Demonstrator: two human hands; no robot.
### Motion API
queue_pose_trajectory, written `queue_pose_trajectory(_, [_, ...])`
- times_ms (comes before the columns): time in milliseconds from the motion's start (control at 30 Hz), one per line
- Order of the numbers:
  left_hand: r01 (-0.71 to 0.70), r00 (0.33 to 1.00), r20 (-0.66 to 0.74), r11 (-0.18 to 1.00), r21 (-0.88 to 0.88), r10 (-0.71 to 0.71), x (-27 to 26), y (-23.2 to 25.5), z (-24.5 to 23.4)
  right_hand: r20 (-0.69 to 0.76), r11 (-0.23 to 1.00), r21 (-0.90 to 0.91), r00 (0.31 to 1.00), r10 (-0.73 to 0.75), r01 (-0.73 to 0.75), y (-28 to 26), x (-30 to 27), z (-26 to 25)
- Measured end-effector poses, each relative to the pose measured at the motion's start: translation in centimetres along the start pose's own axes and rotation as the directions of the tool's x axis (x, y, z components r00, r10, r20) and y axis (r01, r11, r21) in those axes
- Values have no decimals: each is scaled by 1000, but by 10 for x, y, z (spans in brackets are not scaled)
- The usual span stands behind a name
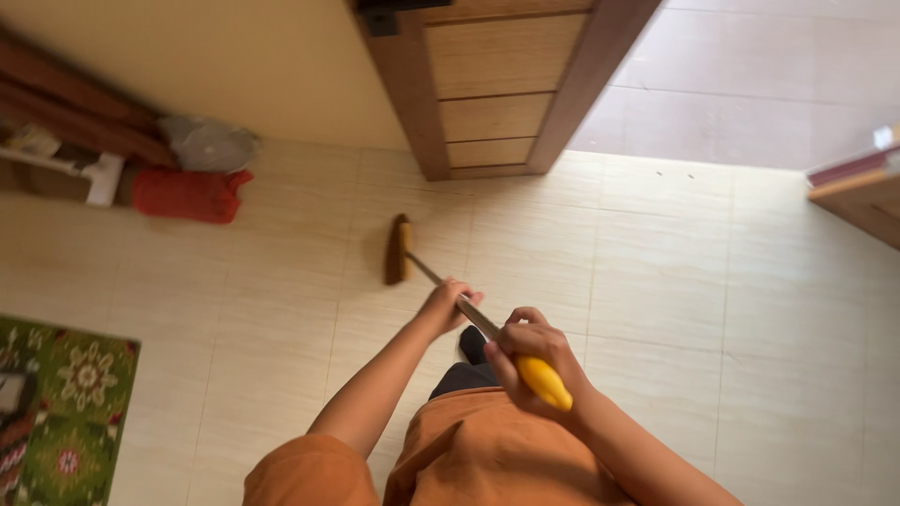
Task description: The person sweeps the floor using a brush, moving debris across the tiled surface and through a doorway.
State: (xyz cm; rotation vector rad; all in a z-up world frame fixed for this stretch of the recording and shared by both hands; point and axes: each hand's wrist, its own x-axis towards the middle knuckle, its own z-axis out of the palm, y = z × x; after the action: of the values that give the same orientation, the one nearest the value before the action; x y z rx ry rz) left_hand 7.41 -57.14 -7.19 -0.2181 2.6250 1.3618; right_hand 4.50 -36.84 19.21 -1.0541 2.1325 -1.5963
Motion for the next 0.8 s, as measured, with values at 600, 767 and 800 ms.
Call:
queue_pose_trajectory(600, [-309,910,142,865,-394,390,-35,190,172,26,948,-274,987,-161,162,-84,-140,3])
queue_pose_trajectory(767, [-301,908,171,881,-365,382,-89,213,152,-206,959,-238,957,-204,153,-123,-185,-15])
queue_pose_trajectory(800, [-365,892,134,862,-351,433,-98,211,147,-250,971,-210,954,-164,112,-128,-192,-13])
